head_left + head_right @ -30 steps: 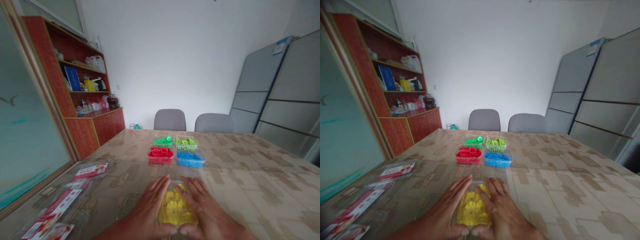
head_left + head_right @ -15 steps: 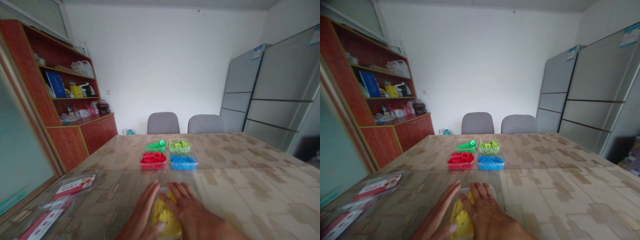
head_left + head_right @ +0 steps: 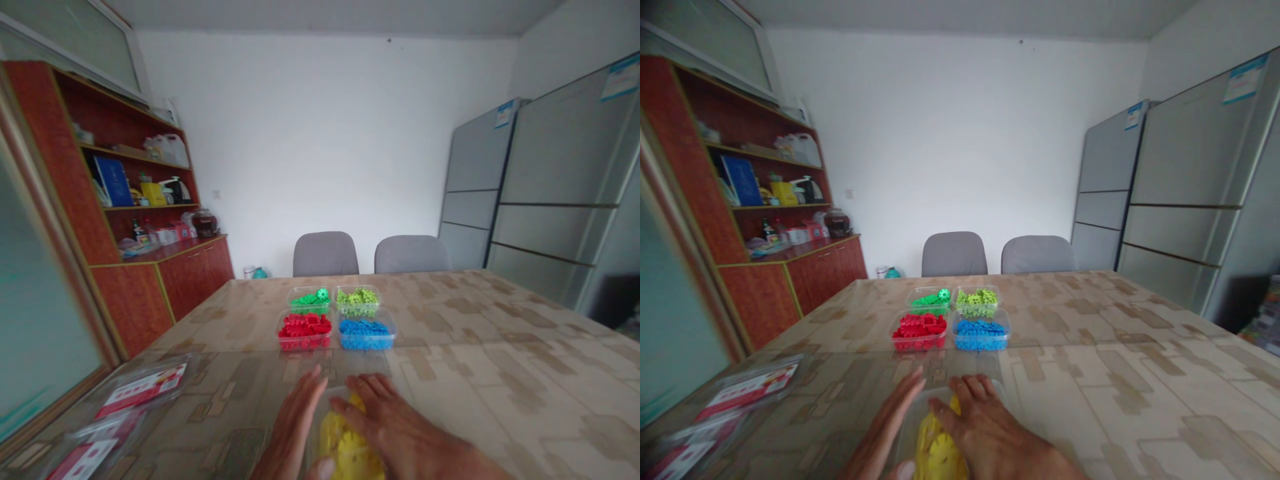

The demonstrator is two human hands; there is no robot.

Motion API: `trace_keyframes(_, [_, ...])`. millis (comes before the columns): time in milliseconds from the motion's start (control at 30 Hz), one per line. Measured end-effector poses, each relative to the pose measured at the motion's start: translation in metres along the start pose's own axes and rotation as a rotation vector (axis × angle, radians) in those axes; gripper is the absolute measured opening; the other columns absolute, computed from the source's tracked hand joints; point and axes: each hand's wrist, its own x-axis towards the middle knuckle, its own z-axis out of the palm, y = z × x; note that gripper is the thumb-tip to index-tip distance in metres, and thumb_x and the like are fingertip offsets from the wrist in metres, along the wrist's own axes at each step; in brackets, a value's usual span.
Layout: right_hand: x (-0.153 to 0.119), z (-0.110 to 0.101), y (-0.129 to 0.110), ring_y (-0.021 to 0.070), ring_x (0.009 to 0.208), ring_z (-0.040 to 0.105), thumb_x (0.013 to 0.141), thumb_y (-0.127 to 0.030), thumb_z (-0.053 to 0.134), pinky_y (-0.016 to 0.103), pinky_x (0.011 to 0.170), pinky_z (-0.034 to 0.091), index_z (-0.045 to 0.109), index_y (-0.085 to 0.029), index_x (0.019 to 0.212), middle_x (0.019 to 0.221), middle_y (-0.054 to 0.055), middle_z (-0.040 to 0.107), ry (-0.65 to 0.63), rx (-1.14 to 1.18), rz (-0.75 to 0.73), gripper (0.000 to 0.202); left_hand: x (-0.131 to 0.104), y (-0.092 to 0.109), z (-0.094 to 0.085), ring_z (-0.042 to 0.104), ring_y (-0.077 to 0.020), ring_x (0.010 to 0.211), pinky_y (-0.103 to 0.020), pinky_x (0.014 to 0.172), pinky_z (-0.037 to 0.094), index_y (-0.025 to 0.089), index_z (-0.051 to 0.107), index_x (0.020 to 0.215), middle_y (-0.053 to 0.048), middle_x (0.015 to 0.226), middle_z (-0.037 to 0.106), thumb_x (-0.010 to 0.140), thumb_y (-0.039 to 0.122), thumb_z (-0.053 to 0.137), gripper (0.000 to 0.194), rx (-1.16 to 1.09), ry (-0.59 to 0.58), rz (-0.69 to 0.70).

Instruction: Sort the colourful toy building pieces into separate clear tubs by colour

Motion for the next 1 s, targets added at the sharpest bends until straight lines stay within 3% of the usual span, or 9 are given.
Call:
trace_keyframes(100, [-0.027, -0.018, 0.018, 0.0405, 0.128, 0.040, 0.059, -0.032, 0.070, 0.059, 0.102, 0.034, 0.037, -0.023, 0.144, 0.143, 0.018, 0.044, 0.014, 0.027, 0.067, 0.092, 0.015, 0.014, 0.002, 0.011, -0.0336, 0.143, -0.056, 0.113, 0.023, 0.038, -0.005, 0.148, -0.003, 0.159, 0.004, 0.097, 0.038, 0.037, 0.066, 0.013, -0.017, 0.031])
trace_keyframes(200, [-0.053, -0.028, 0.045, 0.0395, 0.130, 0.038, 0.057, -0.025, 0.066, 0.059, 0.103, 0.033, 0.039, -0.020, 0.143, 0.141, 0.018, 0.044, 0.006, 0.015, 0.149, 0.090, 0.047, 0.037, 0.012, 0.007, -0.0323, 0.144, -0.058, 0.113, 0.016, 0.033, -0.006, 0.149, -0.007, 0.159, 0.004, 0.096, 0.038, 0.040, 0.070, 0.056, -0.111, 0.122])
trace_keyframes(333, [-0.080, -0.031, 0.075, 0.0388, 0.131, 0.037, 0.057, -0.023, 0.065, 0.058, 0.105, 0.032, 0.042, -0.011, 0.140, 0.139, 0.022, 0.046, 0.035, -0.036, 0.234, 0.086, 0.104, 0.071, 0.036, 0.008, -0.0364, 0.143, -0.059, 0.113, 0.013, 0.008, 0.021, 0.147, -0.022, 0.155, 0.011, 0.082, 0.053, 0.060, 0.088, 0.110, -0.363, 0.125])
trace_keyframes(467, [-0.095, -0.033, 0.091, 0.0365, 0.130, 0.039, 0.058, -0.022, 0.064, 0.053, 0.106, 0.033, 0.043, -0.008, 0.138, 0.137, 0.022, 0.048, 0.071, -0.075, 0.270, 0.084, 0.144, 0.084, 0.066, 0.015, -0.0397, 0.141, -0.061, 0.111, 0.015, 0.004, 0.029, 0.143, -0.027, 0.152, 0.018, 0.075, 0.063, 0.061, 0.095, 0.169, -0.331, 0.162])
trace_keyframes(633, [-0.113, -0.043, 0.122, 0.0352, 0.127, 0.044, 0.064, -0.024, 0.066, 0.053, 0.104, 0.035, 0.043, -0.017, 0.140, 0.134, 0.018, 0.052, 0.117, -0.104, 0.258, 0.080, 0.178, 0.093, 0.093, 0.029, -0.0367, 0.136, -0.055, 0.111, 0.022, 0.005, 0.040, 0.134, -0.025, 0.145, 0.035, 0.085, 0.054, 0.055, 0.071, 0.275, -0.218, 0.297])
trace_keyframes(733, [-0.130, -0.052, 0.151, 0.0331, 0.125, 0.047, 0.068, -0.024, 0.066, 0.052, 0.102, 0.038, 0.044, -0.022, 0.140, 0.133, 0.016, 0.054, 0.154, -0.157, 0.292, 0.075, 0.208, 0.108, 0.107, 0.042, -0.0331, 0.127, -0.050, 0.107, 0.031, 0.005, 0.045, 0.127, -0.022, 0.133, 0.048, 0.088, 0.049, 0.055, 0.060, 0.291, -0.220, 0.349])
trace_keyframes(867, [-0.161, -0.066, 0.196, 0.0305, 0.124, 0.049, 0.073, -0.011, 0.060, 0.043, 0.102, 0.036, 0.053, -0.015, 0.133, 0.129, 0.021, 0.056, 0.176, -0.270, 0.399, 0.061, 0.238, 0.127, 0.127, 0.040, -0.0335, 0.127, -0.050, 0.104, 0.035, 0.004, 0.044, 0.127, -0.023, 0.136, 0.044, 0.085, 0.044, 0.060, 0.060, 0.316, -0.286, 0.388])
trace_keyframes(933, [-0.179, -0.073, 0.221, 0.0293, 0.123, 0.050, 0.075, -0.006, 0.057, 0.038, 0.100, 0.036, 0.056, -0.010, 0.131, 0.128, 0.025, 0.057, 0.168, -0.332, 0.474, 0.057, 0.240, 0.133, 0.135, 0.034, -0.0356, 0.132, -0.053, 0.105, 0.032, 0.003, 0.043, 0.128, -0.025, 0.140, 0.038, 0.084, 0.043, 0.060, 0.062, 0.312, -0.314, 0.419])
trace_keyframes(1000, [-0.196, -0.079, 0.249, 0.0313, 0.121, 0.052, 0.069, 0.000, 0.059, 0.040, 0.097, 0.036, 0.059, -0.010, 0.128, 0.127, 0.027, 0.057, 0.161, -0.422, 0.577, 0.060, 0.234, 0.138, 0.138, 0.030, -0.0366, 0.134, -0.055, 0.104, 0.032, 0.002, 0.044, 0.128, -0.026, 0.141, 0.036, 0.085, 0.044, 0.059, 0.062, 0.283, -0.358, 0.467])
